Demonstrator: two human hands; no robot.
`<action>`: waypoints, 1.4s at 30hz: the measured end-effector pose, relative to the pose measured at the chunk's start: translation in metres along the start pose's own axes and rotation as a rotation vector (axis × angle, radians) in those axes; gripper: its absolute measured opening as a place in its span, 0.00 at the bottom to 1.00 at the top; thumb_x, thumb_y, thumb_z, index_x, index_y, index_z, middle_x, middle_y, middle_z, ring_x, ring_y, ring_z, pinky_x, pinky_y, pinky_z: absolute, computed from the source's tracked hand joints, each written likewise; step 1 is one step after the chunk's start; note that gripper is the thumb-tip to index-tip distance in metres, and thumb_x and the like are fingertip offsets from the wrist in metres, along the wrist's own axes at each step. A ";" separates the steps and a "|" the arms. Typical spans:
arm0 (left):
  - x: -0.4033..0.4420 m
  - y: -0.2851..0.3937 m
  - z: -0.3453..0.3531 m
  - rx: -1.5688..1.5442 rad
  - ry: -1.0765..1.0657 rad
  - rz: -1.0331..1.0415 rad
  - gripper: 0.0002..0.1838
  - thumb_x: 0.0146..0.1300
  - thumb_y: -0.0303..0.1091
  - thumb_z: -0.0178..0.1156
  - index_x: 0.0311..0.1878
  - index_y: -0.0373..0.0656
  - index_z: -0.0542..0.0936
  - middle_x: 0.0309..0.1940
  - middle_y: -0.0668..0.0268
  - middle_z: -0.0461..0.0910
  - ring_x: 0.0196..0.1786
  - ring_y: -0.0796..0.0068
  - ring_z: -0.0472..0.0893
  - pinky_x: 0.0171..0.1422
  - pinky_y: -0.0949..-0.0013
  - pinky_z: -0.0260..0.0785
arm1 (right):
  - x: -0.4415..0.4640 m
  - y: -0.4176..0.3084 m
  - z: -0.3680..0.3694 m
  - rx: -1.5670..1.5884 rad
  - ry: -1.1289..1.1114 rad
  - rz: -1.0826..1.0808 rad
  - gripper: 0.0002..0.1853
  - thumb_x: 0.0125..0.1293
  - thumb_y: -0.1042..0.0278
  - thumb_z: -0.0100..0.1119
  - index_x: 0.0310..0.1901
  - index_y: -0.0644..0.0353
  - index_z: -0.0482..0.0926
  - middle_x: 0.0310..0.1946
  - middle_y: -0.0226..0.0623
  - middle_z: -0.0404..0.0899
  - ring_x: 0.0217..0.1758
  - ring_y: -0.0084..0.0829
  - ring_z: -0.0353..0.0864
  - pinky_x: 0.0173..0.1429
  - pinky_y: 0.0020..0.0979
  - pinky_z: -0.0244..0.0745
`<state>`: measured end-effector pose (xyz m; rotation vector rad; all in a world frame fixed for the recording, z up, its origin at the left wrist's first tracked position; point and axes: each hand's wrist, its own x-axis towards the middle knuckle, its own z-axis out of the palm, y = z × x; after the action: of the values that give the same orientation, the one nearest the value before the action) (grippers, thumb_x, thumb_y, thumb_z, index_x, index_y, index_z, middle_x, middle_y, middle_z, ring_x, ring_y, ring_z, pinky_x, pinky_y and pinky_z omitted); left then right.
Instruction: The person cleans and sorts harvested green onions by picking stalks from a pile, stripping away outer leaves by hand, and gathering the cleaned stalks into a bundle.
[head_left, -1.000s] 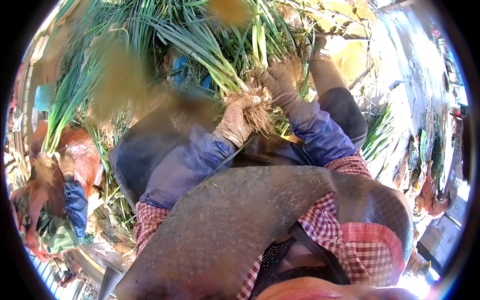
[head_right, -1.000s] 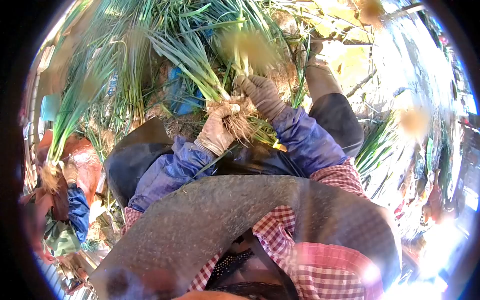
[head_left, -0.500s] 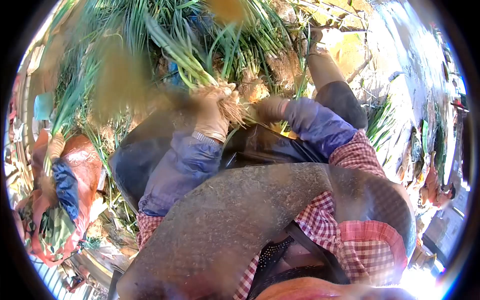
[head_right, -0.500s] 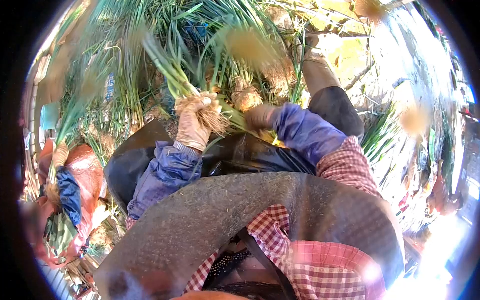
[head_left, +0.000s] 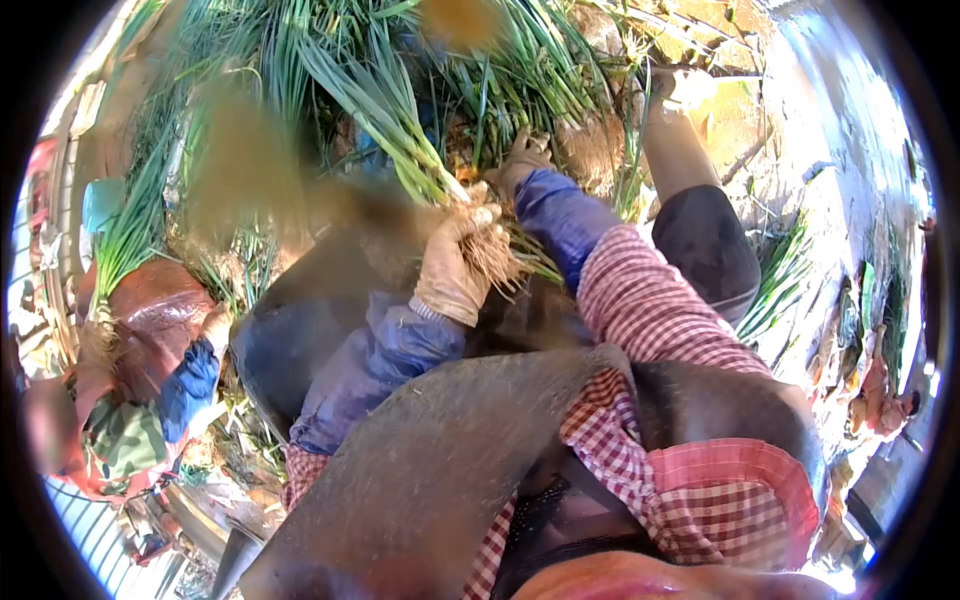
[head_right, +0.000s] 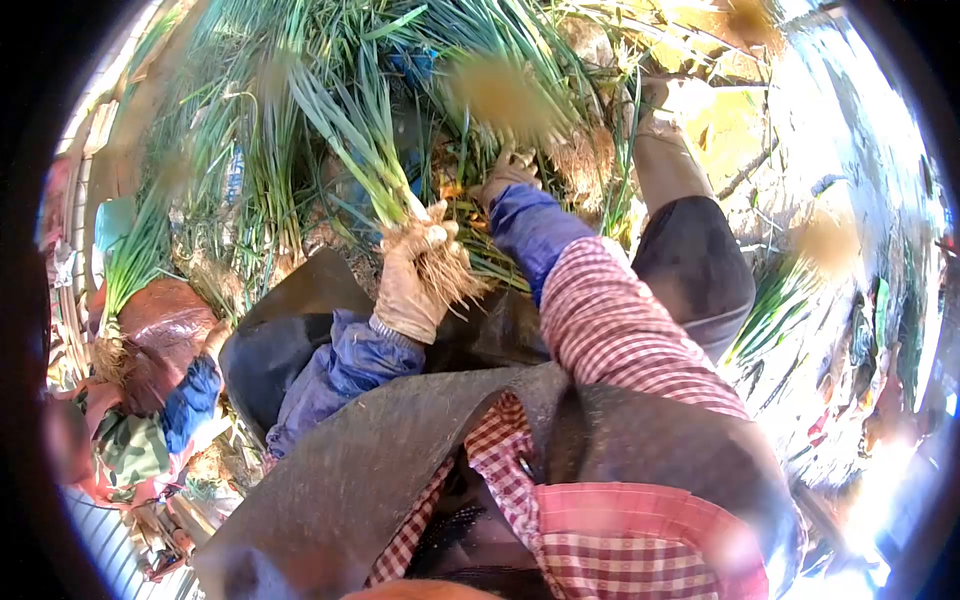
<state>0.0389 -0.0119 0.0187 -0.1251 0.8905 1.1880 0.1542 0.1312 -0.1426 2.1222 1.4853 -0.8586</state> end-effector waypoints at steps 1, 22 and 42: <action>0.001 -0.002 -0.002 0.030 -0.006 0.012 0.18 0.55 0.22 0.53 0.52 0.36 0.73 0.33 0.60 0.77 0.30 0.70 0.75 0.37 0.65 0.74 | -0.002 0.000 0.002 -0.012 0.032 0.009 0.60 0.50 0.36 0.60 0.70 0.51 0.27 0.71 0.52 0.36 0.72 0.48 0.46 0.68 0.49 0.54; 0.007 -0.005 -0.006 -0.078 -0.290 -0.006 0.21 0.53 0.22 0.56 0.53 0.39 0.72 0.34 0.62 0.75 0.32 0.68 0.75 0.40 0.61 0.71 | -0.015 0.151 -0.210 -0.047 0.456 -0.378 0.42 0.54 0.56 0.62 0.67 0.58 0.52 0.51 0.52 0.73 0.47 0.37 0.76 0.48 0.34 0.73; 0.022 -0.022 -0.007 -0.039 -0.229 -0.183 0.17 0.53 0.22 0.55 0.49 0.34 0.74 0.37 0.59 0.78 0.32 0.66 0.79 0.40 0.63 0.76 | 0.006 0.162 -0.192 0.288 0.403 -0.116 0.17 0.65 0.51 0.49 0.36 0.57 0.79 0.25 0.35 0.77 0.27 0.28 0.77 0.33 0.32 0.75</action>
<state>0.0553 -0.0080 -0.0080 -0.0975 0.6414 1.0262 0.3552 0.2020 -0.0097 2.5580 1.7865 -0.7514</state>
